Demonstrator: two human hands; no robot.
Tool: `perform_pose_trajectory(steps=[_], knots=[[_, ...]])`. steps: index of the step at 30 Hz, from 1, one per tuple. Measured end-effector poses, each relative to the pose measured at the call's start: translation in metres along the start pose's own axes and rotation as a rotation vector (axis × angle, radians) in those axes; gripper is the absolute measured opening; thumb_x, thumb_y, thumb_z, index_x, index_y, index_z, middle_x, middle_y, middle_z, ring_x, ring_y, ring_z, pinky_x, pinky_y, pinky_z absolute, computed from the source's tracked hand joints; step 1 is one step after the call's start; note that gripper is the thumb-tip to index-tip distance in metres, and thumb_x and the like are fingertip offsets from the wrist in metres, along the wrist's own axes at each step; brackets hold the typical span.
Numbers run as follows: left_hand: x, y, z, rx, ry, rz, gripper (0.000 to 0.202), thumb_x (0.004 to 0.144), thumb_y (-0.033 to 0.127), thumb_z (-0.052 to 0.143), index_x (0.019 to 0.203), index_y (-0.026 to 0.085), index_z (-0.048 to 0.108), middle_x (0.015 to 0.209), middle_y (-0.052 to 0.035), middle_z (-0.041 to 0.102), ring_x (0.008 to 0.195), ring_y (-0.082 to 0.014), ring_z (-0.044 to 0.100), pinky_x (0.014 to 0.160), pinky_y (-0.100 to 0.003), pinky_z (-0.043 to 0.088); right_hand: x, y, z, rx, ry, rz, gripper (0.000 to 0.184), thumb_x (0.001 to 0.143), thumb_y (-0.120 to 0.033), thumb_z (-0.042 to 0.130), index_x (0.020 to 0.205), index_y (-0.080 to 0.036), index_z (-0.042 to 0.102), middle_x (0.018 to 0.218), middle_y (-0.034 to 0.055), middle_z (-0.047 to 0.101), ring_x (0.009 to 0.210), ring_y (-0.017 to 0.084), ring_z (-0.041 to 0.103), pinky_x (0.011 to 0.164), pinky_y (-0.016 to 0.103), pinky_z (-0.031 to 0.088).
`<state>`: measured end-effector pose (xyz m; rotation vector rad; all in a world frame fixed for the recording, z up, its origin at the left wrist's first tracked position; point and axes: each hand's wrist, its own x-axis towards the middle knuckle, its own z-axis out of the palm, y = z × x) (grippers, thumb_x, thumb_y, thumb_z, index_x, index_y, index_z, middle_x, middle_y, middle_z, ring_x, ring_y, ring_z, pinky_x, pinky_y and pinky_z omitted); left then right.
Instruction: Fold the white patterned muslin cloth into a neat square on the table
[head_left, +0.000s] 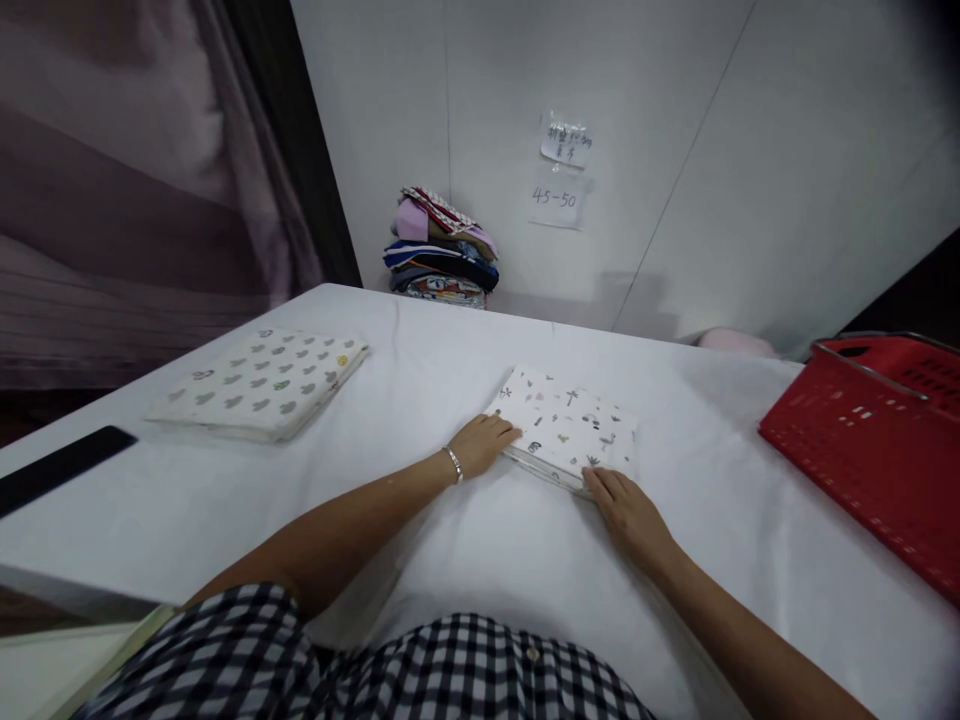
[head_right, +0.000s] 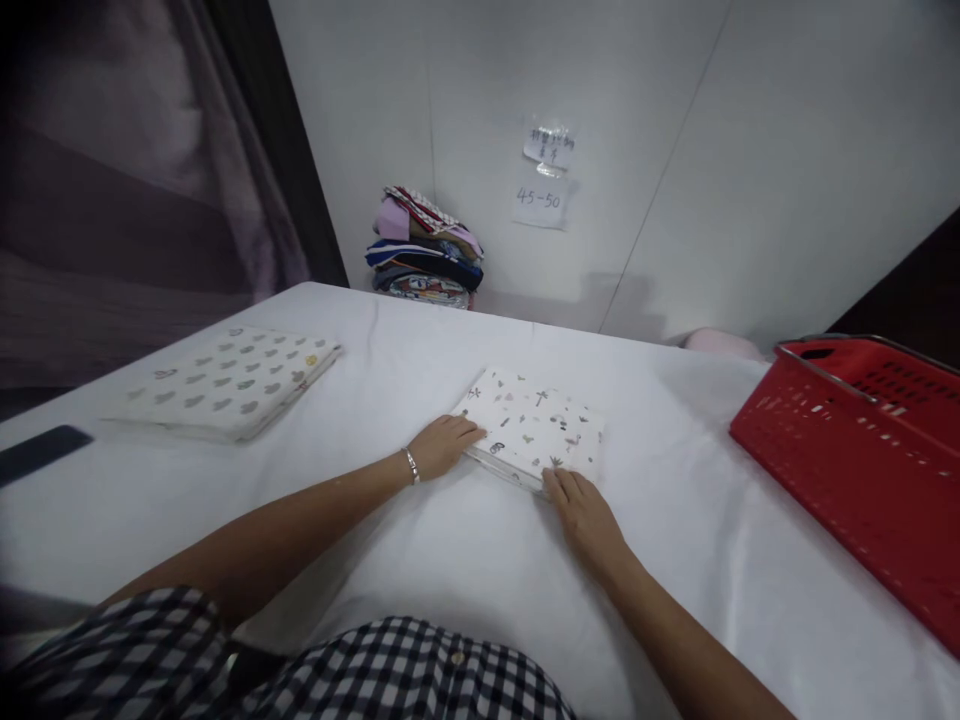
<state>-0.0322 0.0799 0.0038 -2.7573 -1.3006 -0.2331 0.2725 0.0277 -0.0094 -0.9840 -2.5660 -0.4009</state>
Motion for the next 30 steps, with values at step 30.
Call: perform_pose_trajectory(steps=[30], knots=[[0.011,0.049,-0.131,-0.369,0.216,-0.199,0.064,0.071,0.02,0.057,0.132,0.024,0.038,0.112,-0.0044,0.062,0.096,-0.0223,0.058,0.083,-0.035,0.044,0.042,0.083,-0.151,-0.187,-0.004,-0.057,0.055,0.081,-0.011,0.039,0.134,-0.023,0.041,0.121,0.0105,0.056,0.106,0.028,0.052,0.086,0.044,0.043]])
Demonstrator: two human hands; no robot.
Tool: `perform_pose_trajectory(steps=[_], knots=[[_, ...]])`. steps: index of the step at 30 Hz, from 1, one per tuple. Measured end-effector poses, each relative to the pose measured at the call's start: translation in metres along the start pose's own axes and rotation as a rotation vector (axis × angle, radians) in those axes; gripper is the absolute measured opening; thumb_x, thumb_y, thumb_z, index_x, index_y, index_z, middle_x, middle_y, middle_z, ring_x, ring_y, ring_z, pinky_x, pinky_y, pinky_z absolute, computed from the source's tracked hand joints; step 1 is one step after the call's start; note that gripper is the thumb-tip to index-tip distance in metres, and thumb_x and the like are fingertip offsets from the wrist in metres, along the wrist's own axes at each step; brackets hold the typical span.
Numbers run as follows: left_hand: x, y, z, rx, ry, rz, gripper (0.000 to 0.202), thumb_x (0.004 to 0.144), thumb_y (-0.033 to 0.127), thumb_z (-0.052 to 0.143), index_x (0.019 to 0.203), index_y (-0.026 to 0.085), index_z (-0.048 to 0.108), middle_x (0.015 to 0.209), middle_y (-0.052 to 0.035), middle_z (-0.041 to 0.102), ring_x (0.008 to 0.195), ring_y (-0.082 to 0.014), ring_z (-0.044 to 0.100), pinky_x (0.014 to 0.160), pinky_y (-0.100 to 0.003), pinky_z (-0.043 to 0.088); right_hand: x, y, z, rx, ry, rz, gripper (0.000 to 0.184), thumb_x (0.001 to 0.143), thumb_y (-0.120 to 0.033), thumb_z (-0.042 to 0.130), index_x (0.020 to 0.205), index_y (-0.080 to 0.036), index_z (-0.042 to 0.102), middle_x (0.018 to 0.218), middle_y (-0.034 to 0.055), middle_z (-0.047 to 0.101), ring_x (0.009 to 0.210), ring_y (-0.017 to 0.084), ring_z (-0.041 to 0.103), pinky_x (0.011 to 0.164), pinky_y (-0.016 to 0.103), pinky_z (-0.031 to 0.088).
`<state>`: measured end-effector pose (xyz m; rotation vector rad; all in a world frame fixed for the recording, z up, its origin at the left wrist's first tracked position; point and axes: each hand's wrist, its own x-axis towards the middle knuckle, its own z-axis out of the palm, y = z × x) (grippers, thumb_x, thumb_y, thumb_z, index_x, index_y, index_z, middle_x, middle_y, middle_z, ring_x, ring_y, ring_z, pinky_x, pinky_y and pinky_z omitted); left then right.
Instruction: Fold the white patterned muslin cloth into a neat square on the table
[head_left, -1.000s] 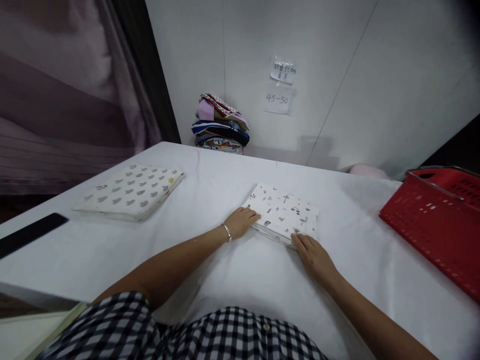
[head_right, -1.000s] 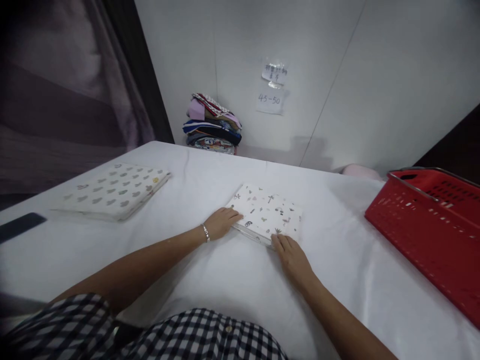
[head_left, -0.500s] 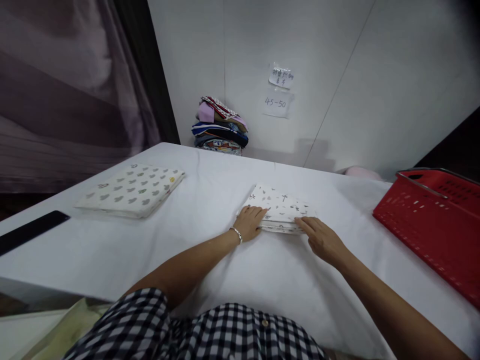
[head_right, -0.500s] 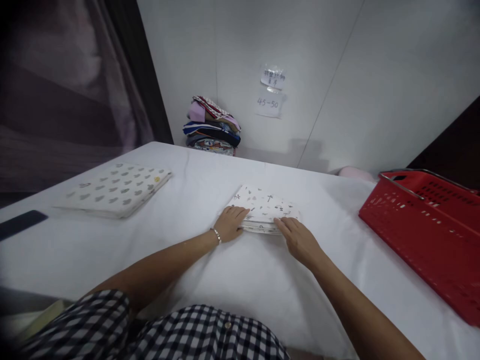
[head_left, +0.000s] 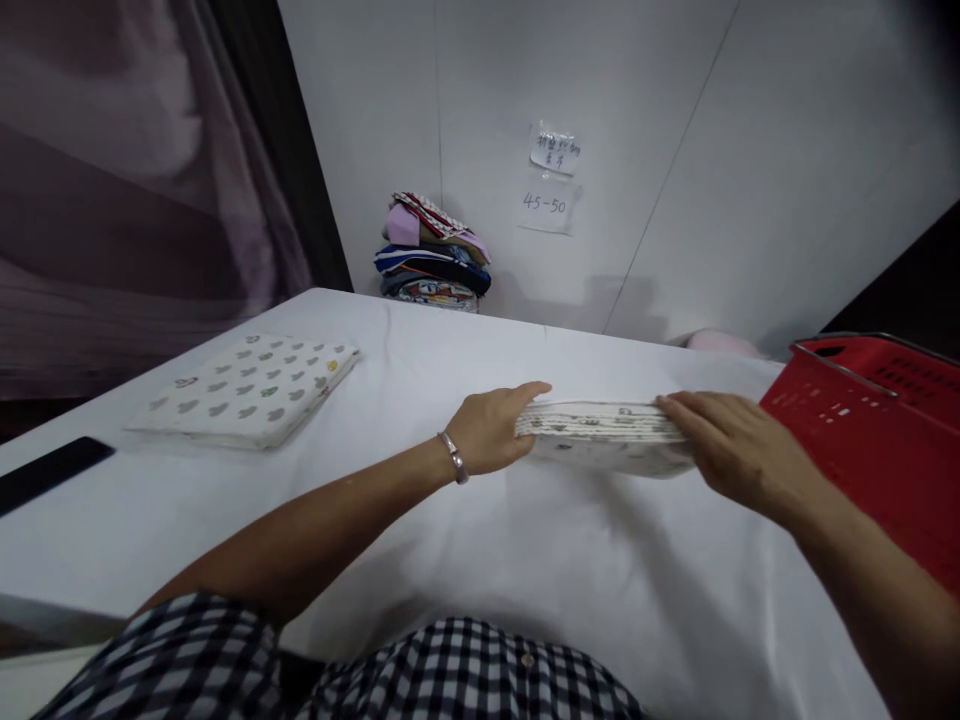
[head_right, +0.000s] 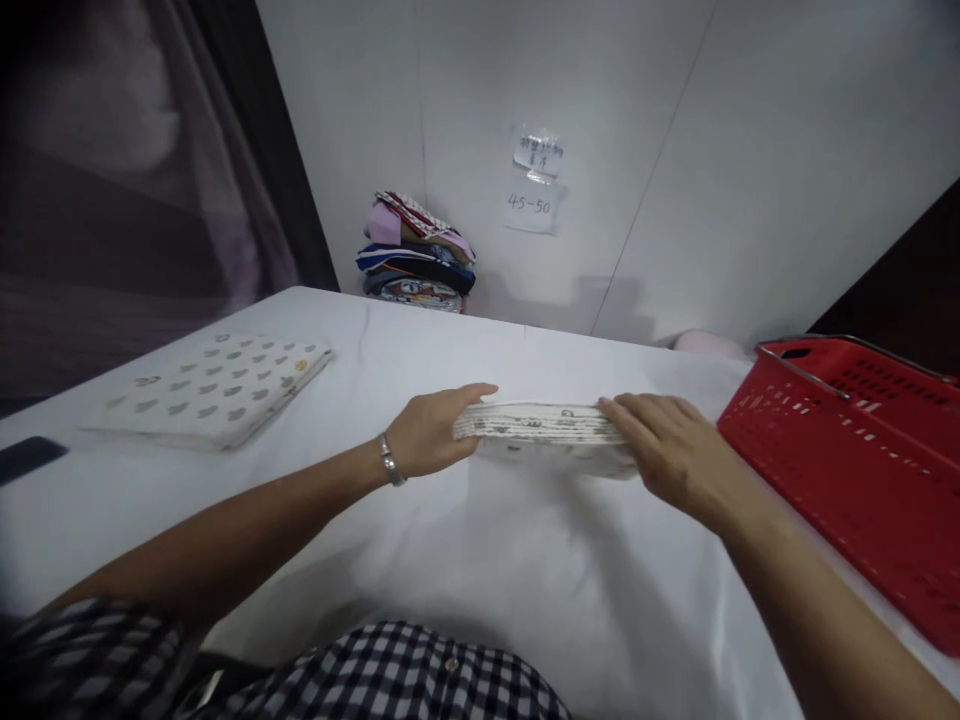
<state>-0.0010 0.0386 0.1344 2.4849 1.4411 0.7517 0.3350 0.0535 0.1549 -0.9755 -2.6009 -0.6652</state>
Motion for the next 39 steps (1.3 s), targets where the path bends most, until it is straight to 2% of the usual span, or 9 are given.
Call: perform_pose_trajectory(steps=[4,8,11,15,19,22,30,36,39], knots=[[0.019,0.013,-0.038,-0.368,-0.238,-0.064,0.064,0.07,0.025,0.06,0.131,0.024,0.041,0.094,-0.0011,0.067,0.078,-0.0173,0.063,0.072,-0.029,0.046,0.022,0.031,-0.026,0.009,0.002,-0.017,0.056,0.078,-0.019,0.045,0.134,-0.022,0.042,0.12,0.0094,0.057,0.106,0.028,0.053,0.087,0.045,0.041],[0.048,-0.03,-0.007,-0.515,-0.506,-0.168,0.055,0.071,0.032,0.062,0.124,0.022,0.05,0.098,-0.0036,0.068,0.079,-0.0181,0.064,0.069,-0.028,0.048,0.051,0.041,0.025,0.093,-0.133,0.02,0.06,0.071,-0.014,0.046,0.13,-0.018,0.048,0.107,0.0094,0.064,0.097,0.026,0.058,0.085,0.042,0.044],[0.054,-0.07,0.041,-0.263,-0.411,-0.401,0.047,0.065,0.03,0.068,0.11,0.02,0.06,0.101,-0.0066,0.067,0.084,-0.0208,0.064,0.073,-0.03,0.049,0.061,0.027,0.091,0.161,-0.295,0.139,0.059,0.069,-0.006,0.041,0.127,-0.012,0.052,0.11,0.0135,0.065,0.099,0.026,0.059,0.084,0.04,0.046],[0.031,-0.097,0.083,-0.223,-0.268,-0.458,0.038,0.073,0.031,0.063,0.109,0.019,0.059,0.113,-0.0077,0.061,0.1,-0.0228,0.059,0.084,-0.033,0.047,0.056,-0.006,0.144,0.383,-0.287,0.226,0.05,0.077,-0.012,0.043,0.124,-0.02,0.054,0.119,0.0086,0.061,0.107,0.023,0.057,0.088,0.039,0.047],[0.004,-0.098,0.09,-0.223,-0.028,-0.393,0.029,0.074,0.034,0.063,0.1,0.02,0.06,0.108,-0.0038,0.058,0.098,-0.0196,0.056,0.086,-0.032,0.046,0.058,-0.03,0.152,0.566,-0.2,0.207,0.033,0.085,-0.021,0.041,0.11,-0.023,0.063,0.112,0.0055,0.065,0.104,0.022,0.057,0.089,0.038,0.046],[-0.004,-0.095,0.093,-0.169,0.041,-0.345,0.023,0.072,0.031,0.066,0.09,0.02,0.059,0.103,-0.0031,0.056,0.099,-0.0205,0.052,0.086,-0.034,0.045,0.067,-0.038,0.157,0.604,-0.201,0.156,0.03,0.087,-0.02,0.04,0.103,-0.022,0.066,0.106,0.0054,0.066,0.1,0.021,0.057,0.089,0.037,0.045],[-0.001,-0.097,0.1,-0.067,-0.041,-0.398,0.024,0.072,0.038,0.065,0.085,0.019,0.057,0.105,-0.0044,0.054,0.099,-0.0216,0.051,0.084,-0.035,0.044,0.073,-0.041,0.192,0.526,-0.155,0.162,0.025,0.085,-0.022,0.048,0.103,-0.017,0.065,0.1,0.0095,0.063,0.092,0.022,0.054,0.084,0.039,0.044],[0.009,-0.092,0.094,0.011,-0.162,-0.451,0.027,0.068,0.041,0.066,0.076,0.017,0.056,0.107,-0.0081,0.056,0.101,-0.0264,0.051,0.08,-0.037,0.045,0.072,-0.042,0.196,0.542,-0.156,0.181,0.023,0.086,-0.024,0.048,0.101,-0.017,0.064,0.098,0.0099,0.062,0.091,0.022,0.054,0.082,0.039,0.043],[0.01,-0.092,0.092,-0.061,-0.123,-0.438,0.018,0.07,0.033,0.063,0.069,0.018,0.054,0.106,-0.007,0.057,0.1,-0.0238,0.053,0.08,-0.033,0.045,0.07,-0.043,0.197,0.528,-0.13,0.184,0.025,0.087,-0.026,0.047,0.103,-0.018,0.063,0.101,0.0102,0.062,0.094,0.023,0.054,0.083,0.04,0.043]])
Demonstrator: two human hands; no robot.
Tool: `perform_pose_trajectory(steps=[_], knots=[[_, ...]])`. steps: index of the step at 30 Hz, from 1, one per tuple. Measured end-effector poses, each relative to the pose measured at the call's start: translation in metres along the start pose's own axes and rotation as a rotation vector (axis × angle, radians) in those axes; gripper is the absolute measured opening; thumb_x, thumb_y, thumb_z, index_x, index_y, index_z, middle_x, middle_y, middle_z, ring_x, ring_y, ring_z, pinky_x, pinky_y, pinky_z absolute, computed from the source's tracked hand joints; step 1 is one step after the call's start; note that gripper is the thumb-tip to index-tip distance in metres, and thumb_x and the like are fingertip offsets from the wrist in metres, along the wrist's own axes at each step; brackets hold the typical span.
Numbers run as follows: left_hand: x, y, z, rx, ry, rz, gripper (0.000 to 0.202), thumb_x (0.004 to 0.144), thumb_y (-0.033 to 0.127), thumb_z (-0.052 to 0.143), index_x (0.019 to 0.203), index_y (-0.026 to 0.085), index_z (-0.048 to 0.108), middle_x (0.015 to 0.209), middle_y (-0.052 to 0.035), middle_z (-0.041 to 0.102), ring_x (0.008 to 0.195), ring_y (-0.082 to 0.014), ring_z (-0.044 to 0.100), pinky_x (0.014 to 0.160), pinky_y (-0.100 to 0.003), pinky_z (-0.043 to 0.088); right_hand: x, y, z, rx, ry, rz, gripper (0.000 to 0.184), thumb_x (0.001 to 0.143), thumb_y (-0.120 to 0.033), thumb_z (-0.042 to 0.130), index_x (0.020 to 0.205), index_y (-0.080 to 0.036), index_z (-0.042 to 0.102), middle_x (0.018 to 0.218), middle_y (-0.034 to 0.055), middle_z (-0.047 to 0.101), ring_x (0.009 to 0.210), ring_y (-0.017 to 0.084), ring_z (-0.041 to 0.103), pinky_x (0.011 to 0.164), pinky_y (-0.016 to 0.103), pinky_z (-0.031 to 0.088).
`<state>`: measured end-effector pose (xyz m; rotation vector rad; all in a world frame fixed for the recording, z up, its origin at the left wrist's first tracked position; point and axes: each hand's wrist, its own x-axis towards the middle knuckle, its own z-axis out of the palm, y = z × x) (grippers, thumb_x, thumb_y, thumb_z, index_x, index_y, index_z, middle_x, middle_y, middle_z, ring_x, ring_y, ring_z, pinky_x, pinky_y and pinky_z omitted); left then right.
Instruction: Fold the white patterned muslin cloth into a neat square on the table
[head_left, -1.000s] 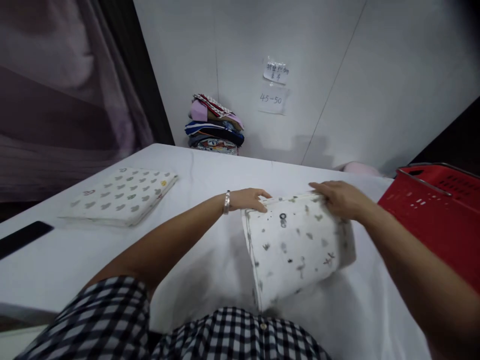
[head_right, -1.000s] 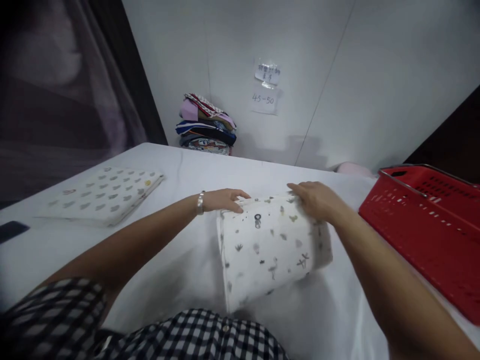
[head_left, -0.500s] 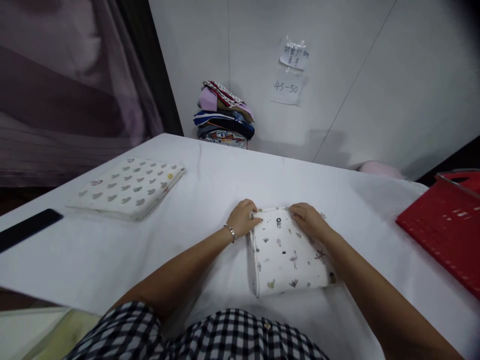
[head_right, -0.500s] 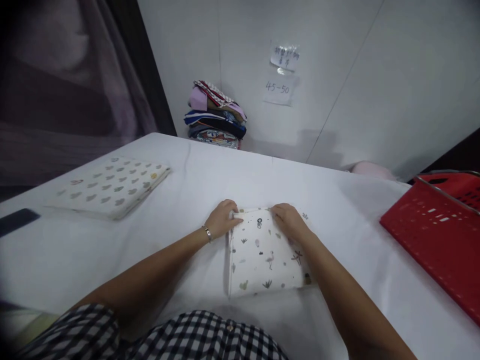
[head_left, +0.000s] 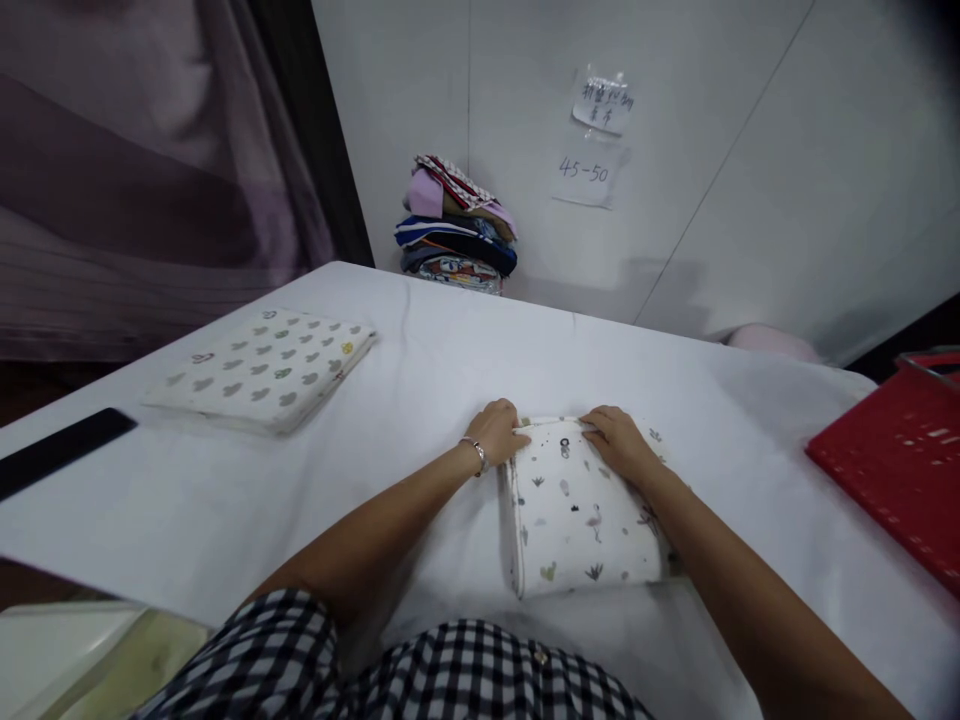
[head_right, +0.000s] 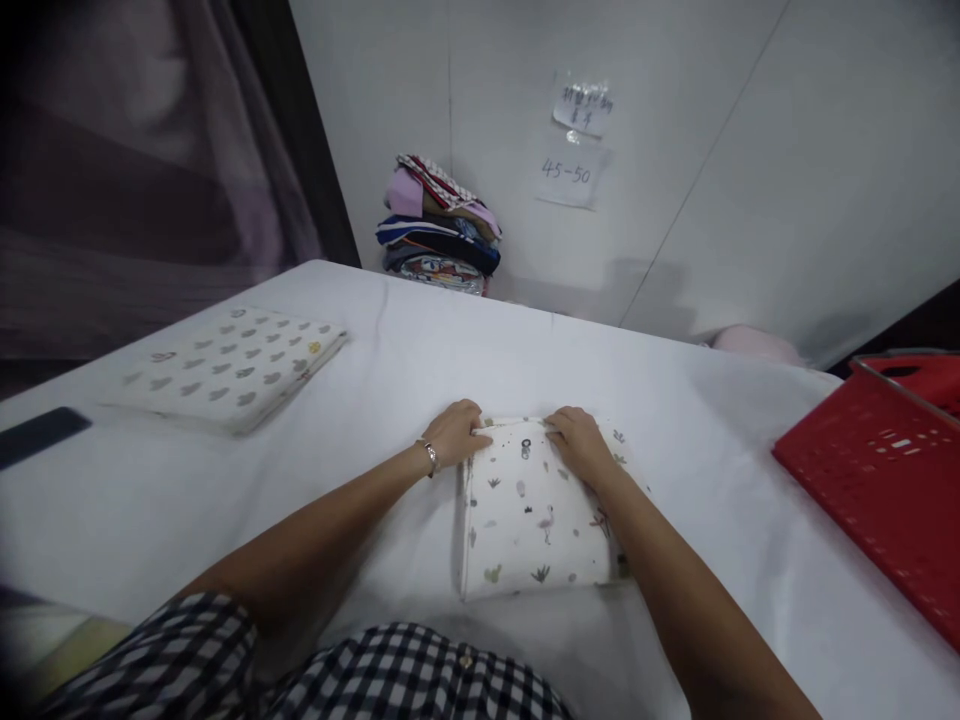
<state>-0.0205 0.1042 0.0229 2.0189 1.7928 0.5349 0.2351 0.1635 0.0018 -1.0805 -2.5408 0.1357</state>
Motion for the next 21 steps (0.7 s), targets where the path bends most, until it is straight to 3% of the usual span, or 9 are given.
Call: perform_pose_trajectory(steps=[2,4,8,14,19,21], knots=[[0.001,-0.003,0.0,-0.108,0.096,0.004,0.015,0.073,0.031,0.06,0.071,0.018,0.054,0.106,-0.0048,0.058,0.097,-0.0199,0.054,0.08,-0.03,0.045,-0.002,0.0,0.003,-0.024,0.032,0.001,0.026,0.087,-0.027,0.046,0.106,-0.018,0.063,0.105,0.0103,0.062,0.099,0.024,0.053,0.086,0.041,0.042],[0.002,-0.009,0.001,-0.187,0.153,-0.076,0.015,0.076,0.033,0.059,0.073,0.019,0.054,0.099,-0.0033,0.06,0.09,-0.0179,0.056,0.076,-0.029,0.045,-0.004,0.0,0.006,-0.053,0.054,0.011,0.028,0.088,-0.028,0.045,0.109,-0.019,0.061,0.109,0.0101,0.062,0.103,0.024,0.052,0.089,0.042,0.04],[0.003,-0.017,0.005,-0.183,0.074,-0.26,0.019,0.076,0.037,0.058,0.068,0.019,0.054,0.076,-0.0008,0.06,0.075,-0.0178,0.057,0.065,-0.028,0.042,-0.006,-0.001,0.007,-0.075,0.025,0.034,0.03,0.09,-0.03,0.043,0.112,-0.02,0.06,0.11,0.0096,0.062,0.104,0.023,0.053,0.092,0.043,0.038],[-0.002,-0.015,0.013,-0.176,0.131,-0.25,0.019,0.08,0.038,0.055,0.073,0.02,0.052,0.078,-0.0007,0.06,0.077,-0.0175,0.056,0.064,-0.027,0.04,-0.01,-0.003,0.004,-0.128,0.026,0.076,0.035,0.091,-0.034,0.04,0.118,-0.02,0.056,0.121,0.011,0.058,0.115,0.025,0.048,0.1,0.051,0.029],[-0.005,-0.012,0.018,-0.174,0.181,-0.234,0.011,0.082,0.033,0.053,0.082,0.021,0.051,0.081,-0.0006,0.061,0.077,-0.0176,0.056,0.067,-0.028,0.041,-0.012,-0.003,0.004,-0.117,-0.048,0.148,0.04,0.092,-0.037,0.036,0.124,-0.019,0.052,0.126,0.0104,0.056,0.12,0.025,0.045,0.102,0.051,0.028],[-0.004,-0.013,0.019,-0.188,0.189,-0.227,0.009,0.082,0.03,0.053,0.083,0.021,0.052,0.081,-0.0005,0.061,0.078,-0.0174,0.057,0.068,-0.028,0.041,-0.013,0.001,-0.002,-0.126,0.005,0.192,0.042,0.092,-0.038,0.036,0.125,-0.018,0.051,0.131,0.011,0.052,0.125,0.026,0.04,0.103,0.051,0.026]])
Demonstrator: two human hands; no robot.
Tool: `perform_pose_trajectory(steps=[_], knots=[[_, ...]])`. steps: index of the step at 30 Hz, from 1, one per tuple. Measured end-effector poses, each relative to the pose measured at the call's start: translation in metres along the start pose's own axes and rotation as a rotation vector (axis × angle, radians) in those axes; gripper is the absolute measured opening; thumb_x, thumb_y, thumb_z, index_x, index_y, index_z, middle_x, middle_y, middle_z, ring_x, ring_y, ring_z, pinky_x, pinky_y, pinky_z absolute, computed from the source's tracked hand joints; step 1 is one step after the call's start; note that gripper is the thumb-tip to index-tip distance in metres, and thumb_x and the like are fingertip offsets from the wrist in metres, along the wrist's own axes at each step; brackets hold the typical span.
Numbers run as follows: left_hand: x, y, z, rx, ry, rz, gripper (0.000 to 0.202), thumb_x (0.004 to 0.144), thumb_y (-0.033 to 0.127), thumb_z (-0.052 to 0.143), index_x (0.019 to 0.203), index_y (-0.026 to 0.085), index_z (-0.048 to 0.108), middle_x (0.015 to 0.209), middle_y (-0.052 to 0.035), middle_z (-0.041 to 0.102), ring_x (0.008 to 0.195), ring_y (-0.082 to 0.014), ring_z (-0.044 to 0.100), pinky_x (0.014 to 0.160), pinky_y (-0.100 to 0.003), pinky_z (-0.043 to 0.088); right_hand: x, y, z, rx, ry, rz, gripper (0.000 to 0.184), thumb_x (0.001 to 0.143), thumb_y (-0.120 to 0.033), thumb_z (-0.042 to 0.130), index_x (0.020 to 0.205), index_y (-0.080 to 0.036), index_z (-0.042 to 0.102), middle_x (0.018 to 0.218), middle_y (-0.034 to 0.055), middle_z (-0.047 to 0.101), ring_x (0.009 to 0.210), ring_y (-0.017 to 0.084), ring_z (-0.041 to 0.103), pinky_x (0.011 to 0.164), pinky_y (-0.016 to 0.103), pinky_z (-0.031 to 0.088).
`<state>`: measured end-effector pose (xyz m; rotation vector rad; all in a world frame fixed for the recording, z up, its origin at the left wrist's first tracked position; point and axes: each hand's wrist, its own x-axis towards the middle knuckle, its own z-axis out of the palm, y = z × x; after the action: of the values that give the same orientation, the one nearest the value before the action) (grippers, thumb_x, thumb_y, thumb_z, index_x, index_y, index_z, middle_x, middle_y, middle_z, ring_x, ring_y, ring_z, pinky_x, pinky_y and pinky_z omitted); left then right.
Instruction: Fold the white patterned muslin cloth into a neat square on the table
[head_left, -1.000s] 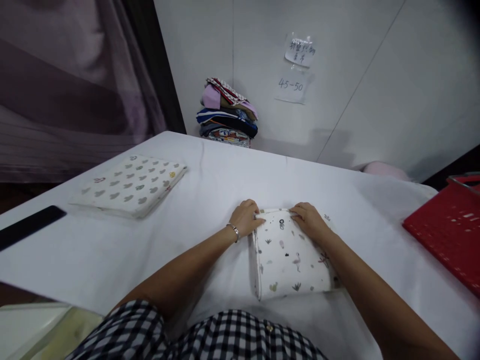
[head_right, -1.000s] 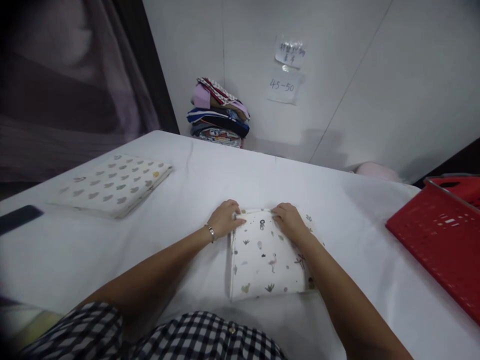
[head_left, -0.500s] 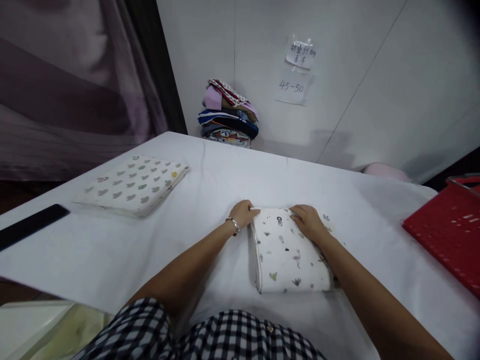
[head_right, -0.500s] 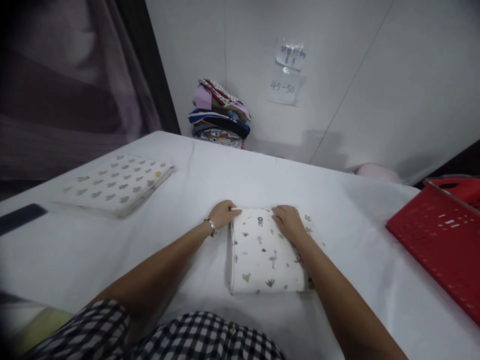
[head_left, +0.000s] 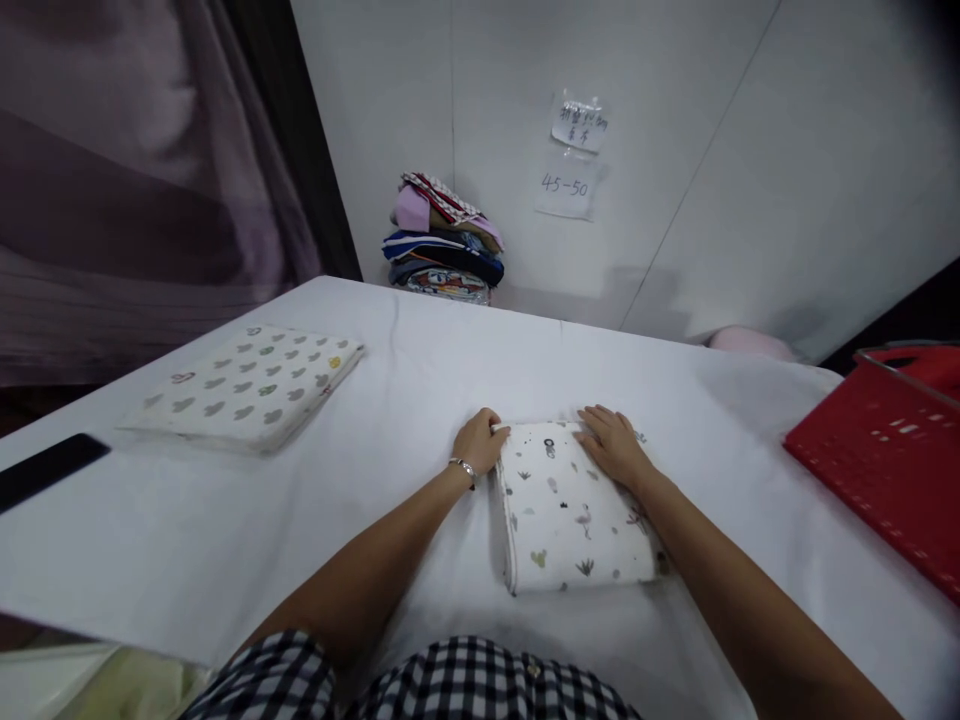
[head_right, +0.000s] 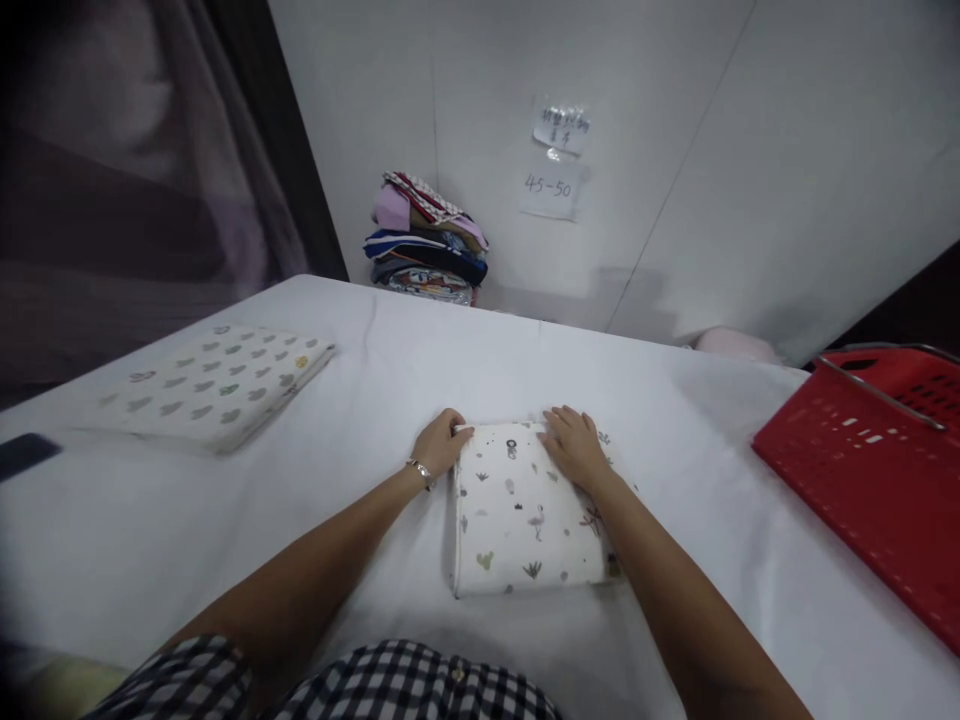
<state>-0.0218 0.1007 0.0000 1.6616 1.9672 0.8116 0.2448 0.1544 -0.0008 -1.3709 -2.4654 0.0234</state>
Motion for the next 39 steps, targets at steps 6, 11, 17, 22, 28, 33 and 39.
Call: perform_pose_trajectory(steps=[6,11,17,22,28,33,39], knots=[[0.003,-0.003,0.005,0.005,0.037,0.056,0.01,0.082,0.029,0.052,0.079,0.02,0.054,0.083,-0.0007,0.061,0.08,-0.0166,0.055,0.07,-0.027,0.04,-0.016,0.033,-0.007,-0.012,0.04,0.18,0.048,0.091,-0.039,0.034,0.131,-0.015,0.046,0.138,0.013,0.044,0.131,0.027,0.033,0.104,0.047,0.03],[0.004,-0.006,0.009,0.01,0.061,0.078,0.009,0.083,0.027,0.051,0.078,0.02,0.054,0.083,-0.0008,0.061,0.079,-0.0161,0.055,0.07,-0.027,0.039,-0.021,0.044,0.004,0.077,-0.1,0.3,0.054,0.091,-0.043,0.032,0.136,-0.014,0.041,0.144,0.0113,0.036,0.133,0.025,0.031,0.108,0.042,0.029],[0.003,-0.006,0.007,-0.02,0.059,0.07,0.01,0.084,0.028,0.051,0.078,0.02,0.055,0.083,-0.0002,0.061,0.078,-0.0157,0.055,0.069,-0.027,0.038,-0.024,0.047,-0.014,0.217,0.024,0.541,0.06,0.089,-0.049,0.032,0.139,-0.016,0.036,0.14,0.0116,0.042,0.126,0.025,0.042,0.103,0.039,0.035],[0.002,-0.005,0.006,-0.043,0.053,0.057,0.01,0.082,0.029,0.053,0.078,0.021,0.056,0.08,0.0003,0.06,0.077,-0.0154,0.055,0.069,-0.026,0.038,-0.043,0.04,-0.028,0.084,-0.215,0.661,0.066,0.085,-0.057,0.037,0.132,-0.011,0.044,0.122,0.0179,0.057,0.111,0.03,0.054,0.09,0.041,0.042],[0.002,-0.006,0.005,-0.097,0.033,0.01,0.009,0.079,0.029,0.056,0.076,0.02,0.057,0.077,0.0013,0.06,0.073,-0.0141,0.054,0.064,-0.024,0.038,-0.049,0.036,-0.022,-0.013,-0.25,0.641,0.061,0.086,-0.058,0.035,0.119,-0.011,0.054,0.102,0.0182,0.065,0.094,0.027,0.061,0.078,0.037,0.044],[-0.005,-0.002,0.007,-0.128,-0.031,-0.029,0.009,0.074,0.029,0.06,0.071,0.02,0.057,0.073,0.0026,0.06,0.069,-0.0133,0.054,0.059,-0.023,0.036,-0.002,0.061,-0.039,-0.103,-0.147,0.426,0.06,0.085,-0.059,0.037,0.126,-0.016,0.05,0.118,0.0153,0.06,0.106,0.028,0.055,0.084,0.037,0.042],[-0.01,0.002,0.008,-0.13,-0.078,-0.04,0.009,0.075,0.028,0.059,0.071,0.02,0.058,0.071,0.0036,0.061,0.066,-0.0125,0.054,0.057,-0.023,0.037,0.058,0.067,-0.026,-0.14,-0.069,0.361,0.058,0.084,-0.041,0.046,0.135,-0.017,0.038,0.129,0.0166,0.051,0.113,0.031,0.048,0.088,0.042,0.04]])
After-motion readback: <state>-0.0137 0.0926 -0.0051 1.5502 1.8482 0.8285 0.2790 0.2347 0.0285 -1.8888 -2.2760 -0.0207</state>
